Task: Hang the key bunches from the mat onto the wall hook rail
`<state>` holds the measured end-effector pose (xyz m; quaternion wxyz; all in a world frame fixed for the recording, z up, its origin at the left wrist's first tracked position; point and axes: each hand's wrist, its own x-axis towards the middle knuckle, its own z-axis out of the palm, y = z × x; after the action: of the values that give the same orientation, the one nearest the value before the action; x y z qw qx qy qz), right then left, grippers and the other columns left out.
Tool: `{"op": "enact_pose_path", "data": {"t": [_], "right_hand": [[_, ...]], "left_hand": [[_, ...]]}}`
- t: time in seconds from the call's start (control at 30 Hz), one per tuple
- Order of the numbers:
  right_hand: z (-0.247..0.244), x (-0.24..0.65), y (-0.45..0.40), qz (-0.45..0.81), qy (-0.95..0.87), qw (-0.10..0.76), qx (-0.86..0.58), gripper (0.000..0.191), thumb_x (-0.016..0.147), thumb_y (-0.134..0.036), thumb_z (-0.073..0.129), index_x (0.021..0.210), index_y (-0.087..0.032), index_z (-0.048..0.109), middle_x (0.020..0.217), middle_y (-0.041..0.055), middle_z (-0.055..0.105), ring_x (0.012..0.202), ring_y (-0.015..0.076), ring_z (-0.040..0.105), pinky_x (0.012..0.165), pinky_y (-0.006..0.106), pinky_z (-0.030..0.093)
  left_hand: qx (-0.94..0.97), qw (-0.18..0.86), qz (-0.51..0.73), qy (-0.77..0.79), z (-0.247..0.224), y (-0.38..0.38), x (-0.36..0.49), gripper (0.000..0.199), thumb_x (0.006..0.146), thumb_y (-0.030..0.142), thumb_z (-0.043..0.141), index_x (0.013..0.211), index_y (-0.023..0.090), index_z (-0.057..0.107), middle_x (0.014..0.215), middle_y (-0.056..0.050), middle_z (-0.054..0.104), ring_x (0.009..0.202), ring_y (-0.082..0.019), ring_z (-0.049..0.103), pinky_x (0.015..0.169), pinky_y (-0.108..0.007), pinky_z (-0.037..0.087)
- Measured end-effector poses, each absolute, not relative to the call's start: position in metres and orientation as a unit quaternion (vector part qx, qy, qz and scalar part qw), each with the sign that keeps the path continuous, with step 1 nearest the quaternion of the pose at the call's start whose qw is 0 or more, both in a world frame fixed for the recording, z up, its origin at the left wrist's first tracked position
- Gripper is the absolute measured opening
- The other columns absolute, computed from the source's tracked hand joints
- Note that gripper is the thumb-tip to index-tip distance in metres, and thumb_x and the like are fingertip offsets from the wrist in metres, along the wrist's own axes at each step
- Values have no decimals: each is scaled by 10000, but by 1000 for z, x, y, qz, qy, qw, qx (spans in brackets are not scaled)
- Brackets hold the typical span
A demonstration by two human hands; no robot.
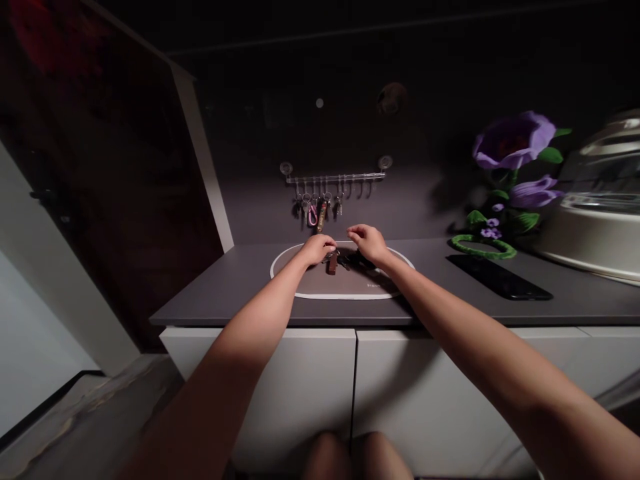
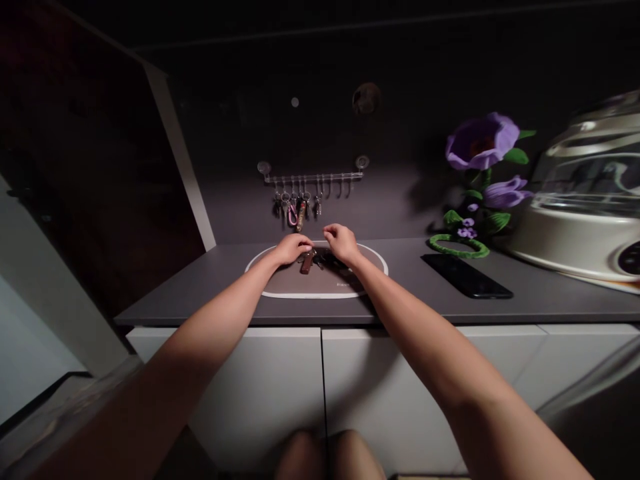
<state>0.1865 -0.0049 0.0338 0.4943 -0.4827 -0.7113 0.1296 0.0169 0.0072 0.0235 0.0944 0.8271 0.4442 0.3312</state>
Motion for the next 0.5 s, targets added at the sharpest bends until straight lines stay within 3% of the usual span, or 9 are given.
{"op": "enact_pose_path", "data": {"t": [0.2,0.5], "right_hand": [[27,191,-11,6,-772,411,-485,198,798,-192,502,919,-151,655,948,86,673,892,174,608,810,277,437],[28,188,-13,-26,-792,366,-488,210,793,-169,487,915,-152,656,943,88,673,879,181,605,780,261,426]], "left_hand": [[859,8,279,429,15,15,17,224,772,192,504,899,170,688,921,-77,657,876,-189,565,816,-271,396],[844,-8,269,463,19,12,15,169,760,212,515,777,162,675,839,-68,660,805,-174,563,775,-266,395]]}}
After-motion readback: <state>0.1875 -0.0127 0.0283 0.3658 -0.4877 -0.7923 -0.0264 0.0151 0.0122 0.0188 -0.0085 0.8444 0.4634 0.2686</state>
